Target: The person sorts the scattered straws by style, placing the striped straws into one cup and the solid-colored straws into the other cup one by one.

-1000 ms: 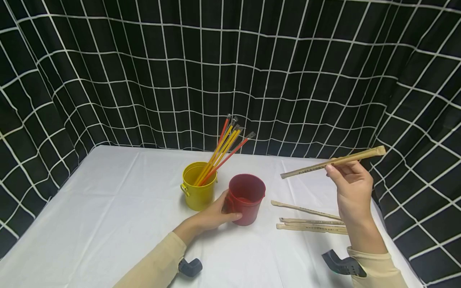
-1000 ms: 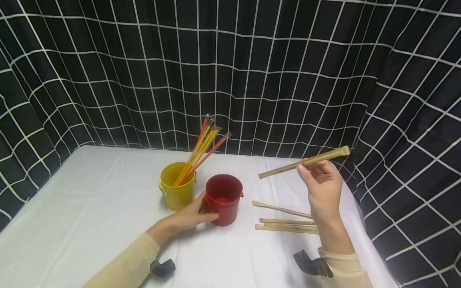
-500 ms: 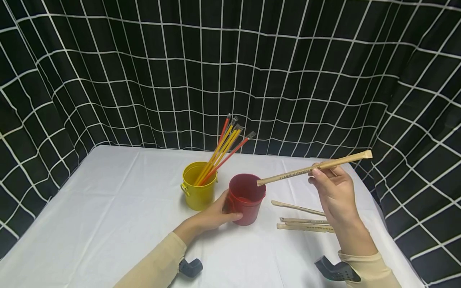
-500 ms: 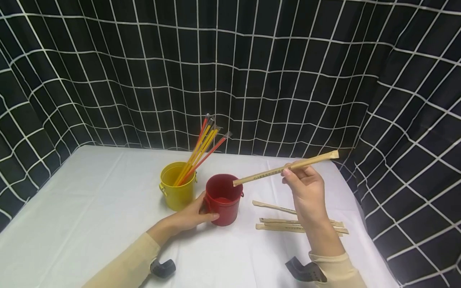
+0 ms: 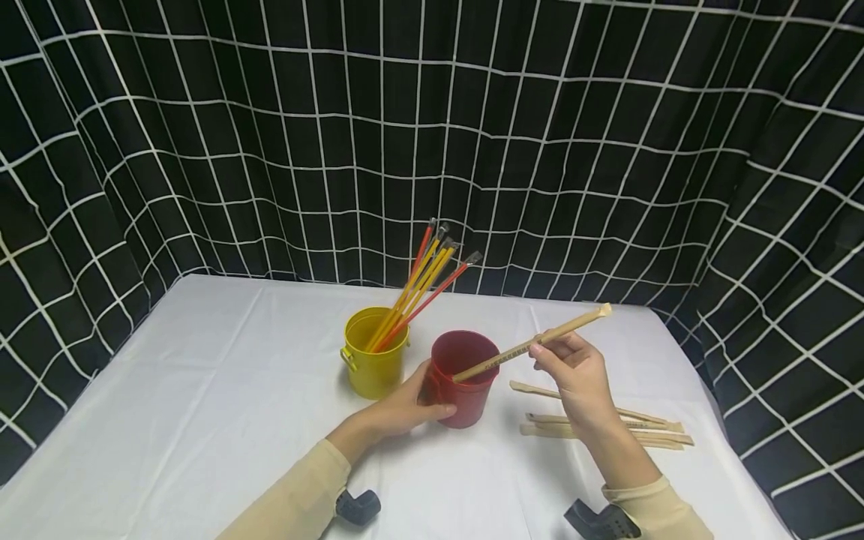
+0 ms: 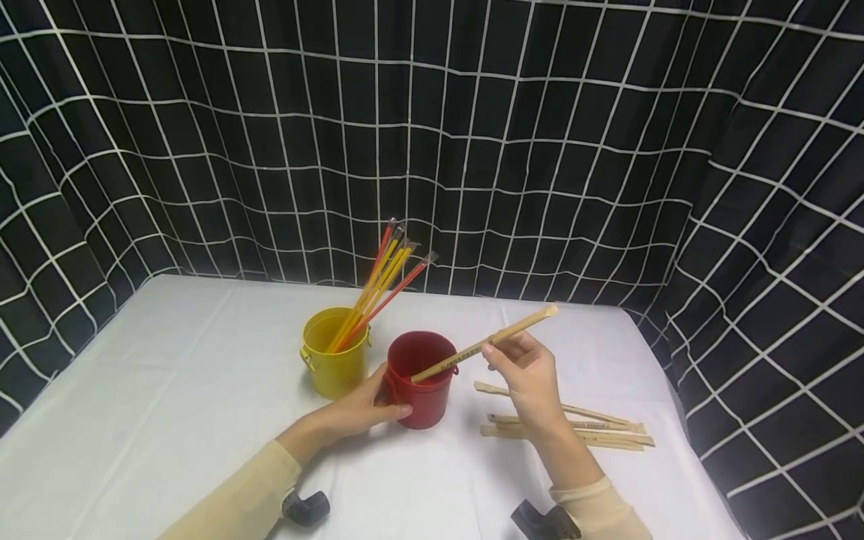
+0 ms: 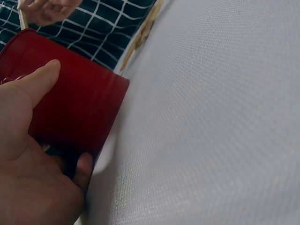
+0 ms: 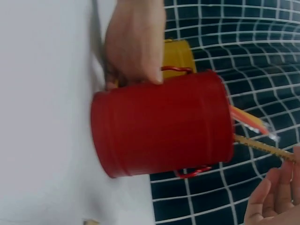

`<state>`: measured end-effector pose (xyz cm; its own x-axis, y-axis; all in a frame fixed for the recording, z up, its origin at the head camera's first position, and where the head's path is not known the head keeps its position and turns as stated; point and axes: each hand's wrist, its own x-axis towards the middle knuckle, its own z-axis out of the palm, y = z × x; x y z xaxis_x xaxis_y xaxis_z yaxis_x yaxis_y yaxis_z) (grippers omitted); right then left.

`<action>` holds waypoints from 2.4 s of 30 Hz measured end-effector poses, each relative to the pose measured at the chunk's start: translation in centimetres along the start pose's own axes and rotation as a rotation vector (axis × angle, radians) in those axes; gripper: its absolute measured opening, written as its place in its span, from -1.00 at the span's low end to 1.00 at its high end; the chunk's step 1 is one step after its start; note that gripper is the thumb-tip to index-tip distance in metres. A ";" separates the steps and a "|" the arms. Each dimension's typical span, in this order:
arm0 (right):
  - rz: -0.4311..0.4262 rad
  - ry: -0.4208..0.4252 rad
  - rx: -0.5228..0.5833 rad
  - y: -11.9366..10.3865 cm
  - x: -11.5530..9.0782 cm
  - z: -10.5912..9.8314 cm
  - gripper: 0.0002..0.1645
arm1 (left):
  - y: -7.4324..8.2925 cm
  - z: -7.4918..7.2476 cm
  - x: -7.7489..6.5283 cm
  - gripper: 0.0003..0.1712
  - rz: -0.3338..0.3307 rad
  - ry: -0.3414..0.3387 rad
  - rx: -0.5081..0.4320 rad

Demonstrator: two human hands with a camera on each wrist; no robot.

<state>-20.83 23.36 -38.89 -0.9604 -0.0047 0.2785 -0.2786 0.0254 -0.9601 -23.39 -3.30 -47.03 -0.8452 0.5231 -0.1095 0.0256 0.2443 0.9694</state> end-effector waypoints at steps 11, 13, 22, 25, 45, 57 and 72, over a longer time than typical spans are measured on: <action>0.088 -0.130 -0.178 1.3 0.2 -0.4 -0.75 | -0.1 0.3 0.0 0.06 0.011 -0.005 -0.014; 0.073 -0.183 -0.225 1.1 0.4 -1.0 -0.70 | -0.1 0.3 0.0 0.07 0.011 -0.003 -0.009; 0.055 -0.301 -0.529 1.0 1.8 -6.7 -0.59 | -0.3 0.4 0.2 0.09 -0.002 0.004 -0.006; 0.072 -0.334 -0.647 2.1 2.2 -8.4 -0.58 | -0.4 0.5 0.2 0.09 -0.001 0.005 -0.013; 0.247 -0.367 -0.954 6.5 2.3 -11.5 -0.78 | -0.1 0.4 0.1 0.09 -0.008 0.014 0.014; 0.243 -0.319 -1.005 6.9 2.2 -10.6 -0.88 | 0.0 0.4 0.1 0.08 -0.013 0.009 0.010; 0.140 -0.243 -0.997 4.9 2.6 -10.4 -0.91 | 0.0 0.3 0.1 0.04 0.009 0.011 0.019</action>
<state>-24.64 33.85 -42.57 -0.9894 -0.1373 0.0470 -0.1424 0.8570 -0.4952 -23.27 -3.01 -47.10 -0.8508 0.5163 -0.0979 0.0435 0.2548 0.9660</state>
